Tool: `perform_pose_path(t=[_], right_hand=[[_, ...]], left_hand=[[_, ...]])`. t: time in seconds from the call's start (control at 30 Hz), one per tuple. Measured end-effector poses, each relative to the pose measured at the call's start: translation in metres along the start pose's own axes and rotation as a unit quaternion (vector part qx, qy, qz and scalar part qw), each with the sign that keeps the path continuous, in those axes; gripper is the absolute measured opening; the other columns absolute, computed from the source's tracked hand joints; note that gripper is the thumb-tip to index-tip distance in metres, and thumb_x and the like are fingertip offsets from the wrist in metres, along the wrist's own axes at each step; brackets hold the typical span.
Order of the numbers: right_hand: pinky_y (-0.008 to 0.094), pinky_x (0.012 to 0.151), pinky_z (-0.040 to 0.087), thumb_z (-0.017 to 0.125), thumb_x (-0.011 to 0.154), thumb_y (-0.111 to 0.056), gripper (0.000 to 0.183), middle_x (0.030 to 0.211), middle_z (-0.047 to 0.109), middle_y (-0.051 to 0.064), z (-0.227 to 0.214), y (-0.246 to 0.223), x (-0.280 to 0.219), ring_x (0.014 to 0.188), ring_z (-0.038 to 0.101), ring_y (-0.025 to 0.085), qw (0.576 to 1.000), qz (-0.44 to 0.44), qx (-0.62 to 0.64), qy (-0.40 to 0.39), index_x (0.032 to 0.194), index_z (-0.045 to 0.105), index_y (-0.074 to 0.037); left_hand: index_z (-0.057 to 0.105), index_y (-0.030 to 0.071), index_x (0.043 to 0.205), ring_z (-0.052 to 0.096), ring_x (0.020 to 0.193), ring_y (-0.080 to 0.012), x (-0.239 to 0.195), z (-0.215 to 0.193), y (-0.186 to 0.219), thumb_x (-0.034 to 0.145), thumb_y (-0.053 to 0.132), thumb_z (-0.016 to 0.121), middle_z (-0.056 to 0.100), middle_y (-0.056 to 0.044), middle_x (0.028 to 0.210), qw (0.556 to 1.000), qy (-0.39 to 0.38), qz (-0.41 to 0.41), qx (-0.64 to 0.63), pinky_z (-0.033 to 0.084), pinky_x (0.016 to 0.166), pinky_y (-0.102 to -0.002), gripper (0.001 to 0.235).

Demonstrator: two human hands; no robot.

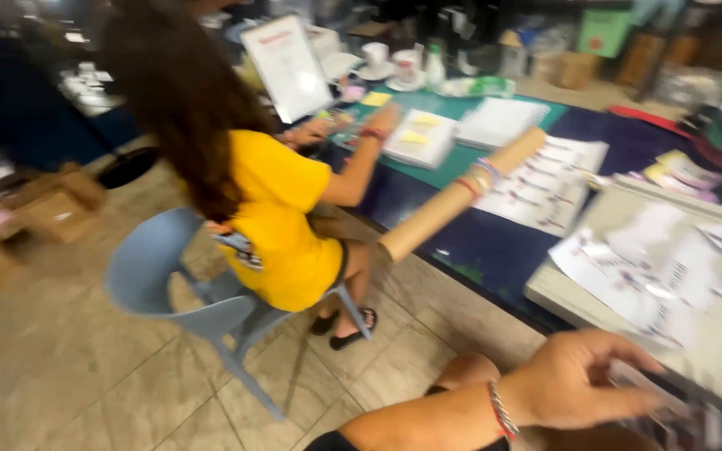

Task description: Cutting out individual labels from a printed sheet using scissors

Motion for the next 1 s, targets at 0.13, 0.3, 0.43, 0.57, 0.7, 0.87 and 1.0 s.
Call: perform_pose_path(t=[0.13, 0.3, 0.43, 0.57, 0.7, 0.87, 1.0], right_hand=[[0.04, 0.075, 0.048, 0.092, 0.059, -0.004, 0.063, 0.082, 0.079, 0.026, 0.062, 0.006, -0.093, 0.077, 0.071, 0.033, 0.99, 0.067, 0.015, 0.12, 0.12, 0.088, 0.009], [0.035, 0.054, 0.048, 0.094, 0.062, -0.026, 0.066, 0.069, 0.079, 0.022, 0.107, 0.018, -0.119, 0.058, 0.07, 0.026, 0.992, -0.04, 0.072, 0.092, 0.116, 0.083, 0.008], [0.034, 0.056, 0.051, 0.092, 0.063, -0.037, 0.067, 0.065, 0.079, 0.019, 0.115, -0.011, -0.126, 0.059, 0.073, 0.025, 0.99, -0.062, 0.056, 0.11, 0.116, 0.085, 0.004], [0.033, 0.065, 0.054, 0.085, 0.064, -0.054, 0.08, 0.066, 0.074, 0.016, 0.117, -0.022, -0.125, 0.064, 0.07, 0.022, 0.99, -0.078, 0.04, 0.111, 0.124, 0.083, -0.001], [0.035, 0.066, 0.057, 0.085, 0.065, -0.054, 0.081, 0.069, 0.069, 0.013, 0.116, -0.021, -0.127, 0.064, 0.07, 0.023, 0.984, -0.093, 0.078, 0.13, 0.123, 0.082, 0.003], [0.033, 0.065, 0.05, 0.087, 0.066, -0.043, 0.073, 0.079, 0.073, 0.013, 0.101, -0.015, -0.13, 0.064, 0.065, 0.023, 0.973, -0.113, 0.104, 0.174, 0.121, 0.083, 0.005], [0.033, 0.064, 0.045, 0.085, 0.067, -0.044, 0.07, 0.064, 0.064, 0.012, 0.081, -0.009, -0.131, 0.062, 0.059, 0.022, 0.96, -0.116, 0.102, 0.235, 0.12, 0.084, 0.002]], left_hand=[[0.07, 0.019, 0.109, 0.054, 0.072, 0.0049, -0.005, 0.01, 0.014, 0.09, 0.027, 0.08, 0.065, 0.007, 0.084, 0.997, -0.027, -0.071, -0.005, 0.049, 0.067, -0.014, 0.023], [0.068, 0.004, 0.101, 0.072, 0.068, -0.0159, -0.006, 0.021, 0.003, 0.087, 0.007, 0.082, 0.073, -0.014, 0.085, 0.969, -0.003, -0.188, -0.161, 0.065, 0.065, -0.023, 0.02], [0.066, 0.007, 0.097, 0.075, 0.068, -0.0211, -0.005, 0.036, 0.0, 0.087, 0.004, 0.082, 0.074, -0.016, 0.084, 0.943, -0.001, -0.255, -0.213, 0.064, 0.06, -0.023, 0.019], [0.067, 0.01, 0.091, 0.07, 0.071, -0.0105, 0.002, 0.04, 0.011, 0.085, 0.01, 0.084, 0.072, -0.006, 0.082, 0.984, -0.006, -0.166, -0.071, 0.063, 0.07, -0.023, 0.018], [0.064, 0.006, 0.095, 0.076, 0.072, -0.0233, 0.007, 0.051, 0.01, 0.089, 0.003, 0.08, 0.074, -0.014, 0.086, 0.982, -0.033, -0.162, -0.089, 0.067, 0.068, -0.029, 0.017], [0.064, 0.005, 0.094, 0.076, 0.072, -0.0259, 0.024, 0.071, 0.008, 0.089, 0.001, 0.08, 0.073, -0.017, 0.087, 0.968, -0.042, -0.218, -0.113, 0.068, 0.067, -0.03, 0.017], [0.062, 0.002, 0.096, 0.076, 0.071, -0.0327, 0.043, 0.095, -0.001, 0.09, -0.002, 0.078, 0.072, -0.025, 0.084, 0.955, -0.052, -0.25, -0.152, 0.068, 0.067, -0.033, 0.017]])
Point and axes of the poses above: each hand's wrist, its own x-axis towards the middle knuckle, its own z-axis out of the palm, y = z × x, the point moved 4 cm from there along x, towards the middle knuckle
